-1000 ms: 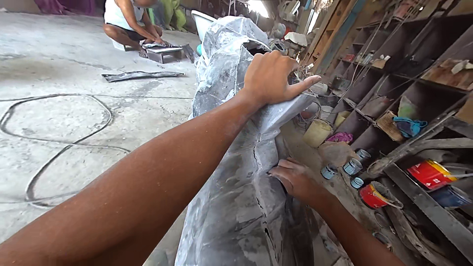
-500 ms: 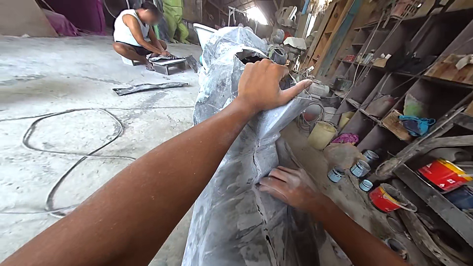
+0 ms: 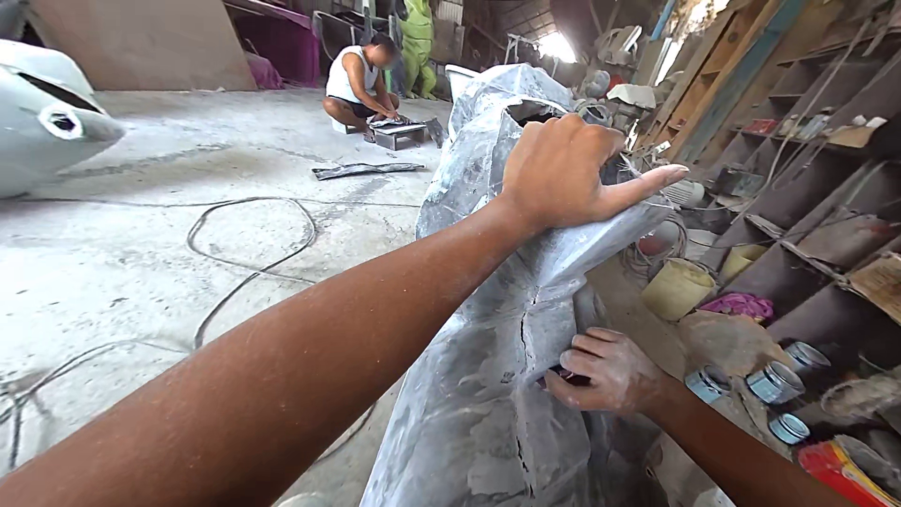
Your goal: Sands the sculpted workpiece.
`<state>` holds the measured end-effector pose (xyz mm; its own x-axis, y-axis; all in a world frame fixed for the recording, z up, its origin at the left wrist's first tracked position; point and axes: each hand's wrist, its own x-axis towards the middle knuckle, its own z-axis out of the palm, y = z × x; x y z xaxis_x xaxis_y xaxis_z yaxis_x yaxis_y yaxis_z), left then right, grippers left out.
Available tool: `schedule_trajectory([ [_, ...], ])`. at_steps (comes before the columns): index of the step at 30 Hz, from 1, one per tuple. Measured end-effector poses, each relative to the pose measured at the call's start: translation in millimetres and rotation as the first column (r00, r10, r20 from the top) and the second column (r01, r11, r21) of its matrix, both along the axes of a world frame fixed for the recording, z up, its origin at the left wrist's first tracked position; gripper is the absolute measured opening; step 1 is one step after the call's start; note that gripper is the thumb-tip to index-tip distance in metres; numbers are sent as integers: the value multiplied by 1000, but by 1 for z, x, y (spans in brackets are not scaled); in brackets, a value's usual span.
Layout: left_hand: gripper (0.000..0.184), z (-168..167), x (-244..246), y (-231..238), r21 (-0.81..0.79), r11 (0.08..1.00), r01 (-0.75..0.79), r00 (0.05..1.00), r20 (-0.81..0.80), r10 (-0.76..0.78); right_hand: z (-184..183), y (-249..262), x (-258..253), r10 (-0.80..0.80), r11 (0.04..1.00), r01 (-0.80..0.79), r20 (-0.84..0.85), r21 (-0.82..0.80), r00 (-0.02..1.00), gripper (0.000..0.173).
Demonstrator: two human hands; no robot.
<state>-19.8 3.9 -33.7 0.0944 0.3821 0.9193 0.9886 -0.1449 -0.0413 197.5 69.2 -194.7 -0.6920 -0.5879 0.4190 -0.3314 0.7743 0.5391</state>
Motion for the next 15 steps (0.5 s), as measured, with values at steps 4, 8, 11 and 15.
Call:
schedule_trajectory([
  [4, 67, -1, 1, 0, 13, 1000, 12, 1000, -10, -12, 4, -10, -9, 94, 995, -92, 43, -49, 995, 12],
  [8, 65, -2, 0, -2, 32, 999, 3, 1000, -20, -3, -2, 7, 4, 59, 996, -57, 30, -63, 998, 12],
  [11, 65, 0, 0, 0, 32, 999, -8, 999, -40, 9, 3, -9, -5, 134, 988, -131, 38, -81, 990, 11],
  [15, 65, -1, 1, -1, 16, 1000, -4, 999, -36, 5, -1, -2, -3, 157, 978, -150, 39, -142, 987, 13],
])
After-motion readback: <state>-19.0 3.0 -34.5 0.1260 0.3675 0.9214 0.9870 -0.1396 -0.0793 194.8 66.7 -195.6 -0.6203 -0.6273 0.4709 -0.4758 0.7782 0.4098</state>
